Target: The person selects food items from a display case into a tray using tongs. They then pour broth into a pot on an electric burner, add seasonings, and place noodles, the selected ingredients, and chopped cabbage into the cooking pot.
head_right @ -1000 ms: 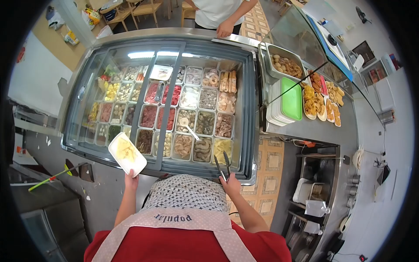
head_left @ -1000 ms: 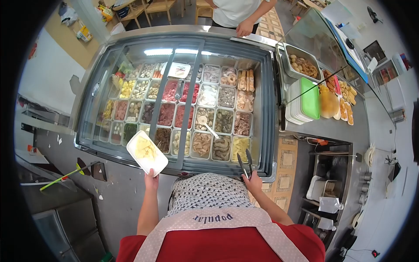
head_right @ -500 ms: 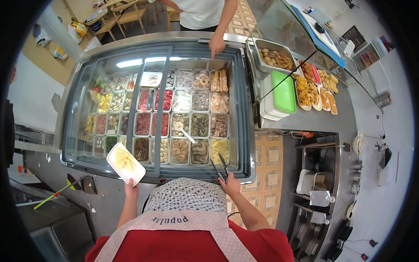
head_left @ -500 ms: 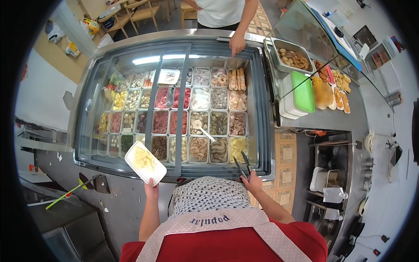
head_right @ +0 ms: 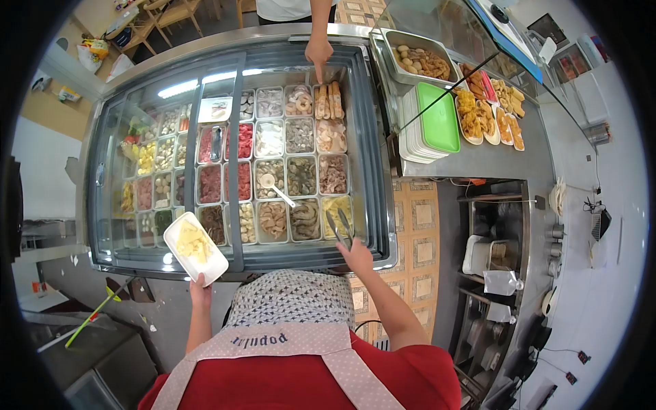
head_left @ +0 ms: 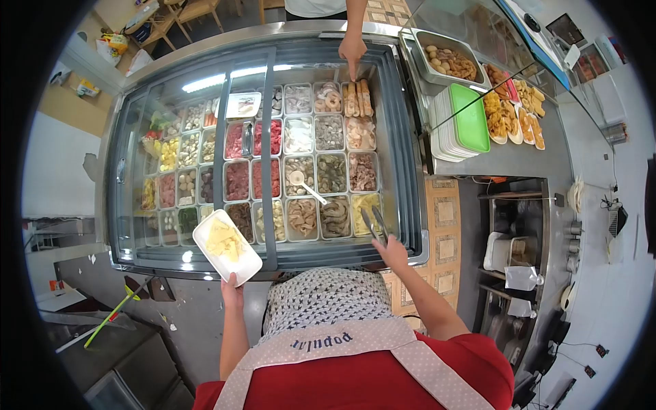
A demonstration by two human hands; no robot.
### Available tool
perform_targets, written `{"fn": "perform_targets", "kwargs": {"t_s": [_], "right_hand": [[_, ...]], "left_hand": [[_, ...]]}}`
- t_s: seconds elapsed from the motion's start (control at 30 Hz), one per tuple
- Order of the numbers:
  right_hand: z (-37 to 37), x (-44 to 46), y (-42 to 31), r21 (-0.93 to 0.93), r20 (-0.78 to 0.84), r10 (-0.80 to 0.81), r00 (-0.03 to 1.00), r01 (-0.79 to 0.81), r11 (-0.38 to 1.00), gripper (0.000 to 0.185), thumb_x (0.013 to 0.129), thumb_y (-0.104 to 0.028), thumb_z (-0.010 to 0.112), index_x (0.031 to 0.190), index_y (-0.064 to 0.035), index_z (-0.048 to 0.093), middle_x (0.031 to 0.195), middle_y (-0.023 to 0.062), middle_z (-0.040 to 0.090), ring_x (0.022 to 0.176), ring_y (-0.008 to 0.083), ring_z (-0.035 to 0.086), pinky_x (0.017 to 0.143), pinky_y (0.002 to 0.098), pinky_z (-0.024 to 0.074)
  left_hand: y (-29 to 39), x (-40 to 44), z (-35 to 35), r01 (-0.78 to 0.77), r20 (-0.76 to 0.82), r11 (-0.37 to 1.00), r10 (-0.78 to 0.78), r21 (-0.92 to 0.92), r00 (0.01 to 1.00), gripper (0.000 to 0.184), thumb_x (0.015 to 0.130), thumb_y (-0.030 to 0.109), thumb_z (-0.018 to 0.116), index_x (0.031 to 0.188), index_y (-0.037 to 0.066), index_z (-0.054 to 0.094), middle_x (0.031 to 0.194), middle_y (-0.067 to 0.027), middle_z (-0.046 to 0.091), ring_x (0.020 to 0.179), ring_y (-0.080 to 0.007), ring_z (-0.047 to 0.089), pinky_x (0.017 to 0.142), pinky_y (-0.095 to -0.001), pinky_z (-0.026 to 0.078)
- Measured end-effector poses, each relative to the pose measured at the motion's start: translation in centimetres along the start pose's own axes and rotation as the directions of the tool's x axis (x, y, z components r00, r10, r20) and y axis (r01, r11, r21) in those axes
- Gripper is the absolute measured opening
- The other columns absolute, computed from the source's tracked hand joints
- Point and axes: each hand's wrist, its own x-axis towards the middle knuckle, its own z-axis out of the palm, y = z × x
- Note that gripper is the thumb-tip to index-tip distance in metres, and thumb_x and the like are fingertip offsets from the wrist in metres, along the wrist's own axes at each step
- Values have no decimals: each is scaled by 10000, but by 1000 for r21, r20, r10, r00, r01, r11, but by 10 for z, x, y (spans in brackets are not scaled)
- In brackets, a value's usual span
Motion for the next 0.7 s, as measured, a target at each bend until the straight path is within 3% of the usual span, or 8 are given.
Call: {"fn": "perform_targets", "kwargs": {"t_s": [0.13,0.3,0.37,0.4,0.47,0.57,0.63,0.7], "right_hand": [[-5,94,-21,67,-50,-36,998,39,997,536,685,-489,575,823,29,564,802,246,578,766,388,558,675,428,445],[-18,213,-76,54,-3,53,999,-53,997,573,647,-521,592,764,41,597,763,215,601,741,337,585,655,403,450],[-43,240,-107,219,231,115,966,-166,962,591,634,-547,583,678,41,607,703,200,603,699,323,593,642,395,451],[-34,264,-107,219,236,118,964,-172,961,591,634,-547,583,678,41,607,703,200,603,699,323,593,642,395,451],[-9,313,-104,159,99,223,970,-237,958,586,635,-519,598,744,57,618,806,214,606,751,335,588,658,386,468],[-7,340,-116,146,206,205,957,-238,960,583,641,-520,593,738,54,617,785,199,611,716,327,588,647,392,467],[10,355,-116,110,123,193,974,-206,972,541,678,-482,576,713,57,606,768,190,611,685,323,585,635,398,466],[12,355,-117,222,154,220,963,-251,942,540,673,-467,577,696,72,603,773,253,589,781,363,576,672,392,456]], "left_hand": [[20,-4,51,55,82,994,-63,95,995,366,816,76,519,1161,37,403,1060,-71,536,918,-182,554,752,-286,475],[18,-3,137,161,159,976,-184,146,970,326,816,96,530,1124,38,442,1044,-64,546,913,-164,555,759,-285,470],[8,6,163,242,177,945,-282,218,943,319,815,93,531,1117,34,447,1030,-68,553,918,-170,554,774,-289,465],[0,10,178,256,198,947,-293,192,935,312,813,86,531,1109,29,450,1016,-71,561,920,-172,553,783,-291,461],[-11,16,212,292,168,931,-331,221,929,310,806,89,542,1098,25,460,1012,-66,565,919,-158,551,790,-281,448],[-29,40,242,336,196,890,-405,310,893,307,810,103,539,1097,22,468,1006,-58,566,905,-141,547,783,-264,433],[-44,63,259,363,225,864,-454,349,862,304,812,112,537,1095,20,474,1003,-54,566,895,-132,544,778,-256,423],[-59,88,273,304,230,816,-458,491,858,300,818,137,531,1089,16,485,989,-45,565,879,-120,530,771,-244,402]]}}
